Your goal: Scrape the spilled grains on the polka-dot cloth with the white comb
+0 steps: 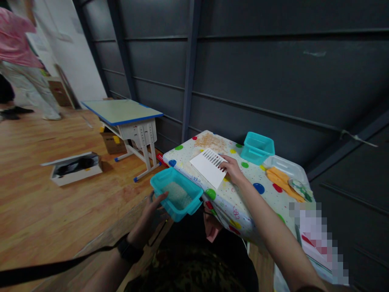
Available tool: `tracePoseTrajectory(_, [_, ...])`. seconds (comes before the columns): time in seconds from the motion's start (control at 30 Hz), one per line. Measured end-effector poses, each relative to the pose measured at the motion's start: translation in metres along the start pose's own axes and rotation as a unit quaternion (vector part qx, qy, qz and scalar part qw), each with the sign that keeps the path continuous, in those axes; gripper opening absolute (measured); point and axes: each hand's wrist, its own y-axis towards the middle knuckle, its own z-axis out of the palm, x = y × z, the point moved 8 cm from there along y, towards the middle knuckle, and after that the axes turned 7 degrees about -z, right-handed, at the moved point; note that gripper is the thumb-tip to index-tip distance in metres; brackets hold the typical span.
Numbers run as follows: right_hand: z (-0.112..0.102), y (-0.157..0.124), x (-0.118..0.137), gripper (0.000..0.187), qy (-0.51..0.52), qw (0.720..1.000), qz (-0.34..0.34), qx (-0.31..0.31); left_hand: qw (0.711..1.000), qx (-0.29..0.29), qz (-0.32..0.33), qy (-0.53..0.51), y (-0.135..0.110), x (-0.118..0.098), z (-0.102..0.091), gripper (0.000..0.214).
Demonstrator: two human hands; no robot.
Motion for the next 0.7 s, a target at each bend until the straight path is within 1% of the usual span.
tracePoseTrajectory(0.1, [0.002,-0.003,0.003,0.041,-0.018,1.0,-0.002,0.004,1.0,-0.01,0.005,-0.001,-0.001,0.0,0.001,0.069])
tracePoseTrajectory(0.23, [0.021,-0.011,0.006,0.045,0.008,0.998,0.007,0.063,1.0,-0.005,0.006,0.004,0.003,0.001,-0.001,0.073])
tracePoseTrajectory(0.3, [0.024,-0.012,0.007,0.048,0.024,0.997,0.009,0.073,1.0,-0.007,0.002,0.004,0.004,0.002,-0.002,0.077])
tracePoseTrajectory(0.4, [0.011,-0.007,0.008,0.05,0.016,0.999,-0.009,0.037,1.0,-0.017,-0.007,-0.001,0.003,0.002,-0.002,0.079])
tracePoseTrajectory(0.47, [0.002,-0.003,0.008,0.048,-0.003,1.0,-0.019,0.011,1.0,-0.013,-0.005,-0.001,0.003,0.002,-0.001,0.079])
tracePoseTrajectory(0.53, [0.001,-0.003,0.007,0.046,-0.017,1.0,-0.021,0.009,1.0,-0.008,-0.001,0.0,0.005,0.002,-0.002,0.079])
tracePoseTrajectory(0.6, [0.009,-0.007,0.006,0.046,-0.019,0.999,-0.018,0.034,1.0,-0.002,0.0,0.002,0.008,0.004,-0.003,0.079])
tracePoseTrajectory(0.7, [0.028,-0.015,0.007,0.05,0.009,0.997,-0.007,0.083,1.0,-0.002,-0.006,0.004,0.012,0.006,-0.006,0.081])
